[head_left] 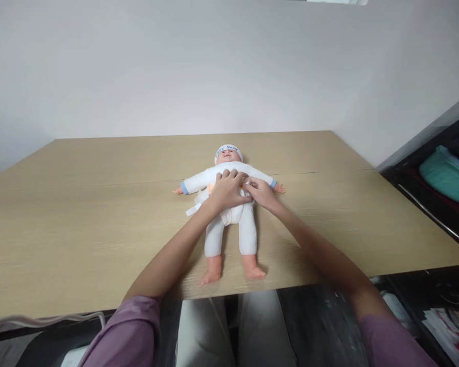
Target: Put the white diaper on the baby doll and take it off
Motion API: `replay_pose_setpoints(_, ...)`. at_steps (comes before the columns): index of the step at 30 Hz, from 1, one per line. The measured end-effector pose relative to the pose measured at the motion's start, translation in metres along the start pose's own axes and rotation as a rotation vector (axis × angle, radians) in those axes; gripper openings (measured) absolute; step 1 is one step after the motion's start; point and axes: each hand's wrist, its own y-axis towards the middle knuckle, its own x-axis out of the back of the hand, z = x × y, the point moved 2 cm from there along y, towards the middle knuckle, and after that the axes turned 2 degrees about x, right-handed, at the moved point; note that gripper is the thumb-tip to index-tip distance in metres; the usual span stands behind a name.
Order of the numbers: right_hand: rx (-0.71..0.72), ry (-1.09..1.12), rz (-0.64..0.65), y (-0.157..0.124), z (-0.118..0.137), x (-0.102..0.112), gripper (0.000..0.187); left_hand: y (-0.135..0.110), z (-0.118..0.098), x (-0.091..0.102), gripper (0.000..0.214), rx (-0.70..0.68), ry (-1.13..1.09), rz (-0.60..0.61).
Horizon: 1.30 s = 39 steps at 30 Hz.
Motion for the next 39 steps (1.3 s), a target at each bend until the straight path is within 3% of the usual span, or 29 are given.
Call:
replay_pose_setpoints(3, 0.046, -0.079, -0.022, -0.003, 0.006, -0.008, 0.03, -0.002, 0.001, -0.002, 0.065, 0.01, -0.044, -0.009)
replay_pose_setpoints(8, 0.287, -0.231, -0.109, -0.043, 0.014, 0.001, 0.03, 0.002, 0.016, 0.002, 0.073, -0.026, -0.18, 0.064)
replay_pose_setpoints(12, 0.441, -0.327, 0.061, -0.064, 0.018, 0.004, 0.048, 0.0, 0.039, 0.02, 0.074, -0.073, -0.536, 0.225)
replay_pose_setpoints(15, 0.474, -0.385, 0.119, -0.065, 0.018, 0.005, 0.056, -0.018, 0.059, 0.024, 0.061, 0.0, -0.737, 0.114)
replay_pose_setpoints(19, 0.485, -0.454, 0.137, -0.061, 0.014, 0.007, 0.058, -0.068, 0.092, 0.011, 0.047, 0.106, -0.676, -0.152)
replay_pose_setpoints(24, 0.483, -0.508, 0.102, -0.062, 0.017, 0.008, 0.056, -0.117, 0.13, -0.002, 0.042, 0.213, -0.369, -0.156)
replay_pose_setpoints(28, 0.524, -0.498, -0.011, -0.059, 0.041, -0.003, 0.04, -0.126, 0.139, -0.005, 0.037, 0.263, -0.201, -0.122)
replay_pose_setpoints(33, 0.5, -0.55, 0.078, -0.035, 0.083, -0.037, 0.018, -0.127, 0.138, -0.012, 0.037, 0.4, -0.096, 0.003)
replay_pose_setpoints(36, 0.401, -0.651, 0.142, -0.012, 0.093, -0.058, 0.015, -0.127, 0.139, -0.011, 0.036, 0.41, -0.207, 0.022)
replay_pose_setpoints(39, 0.256, -0.702, 0.19, 0.006, 0.091, -0.071, 0.024, -0.124, 0.146, -0.007, 0.041, 0.48, -0.537, 0.045)
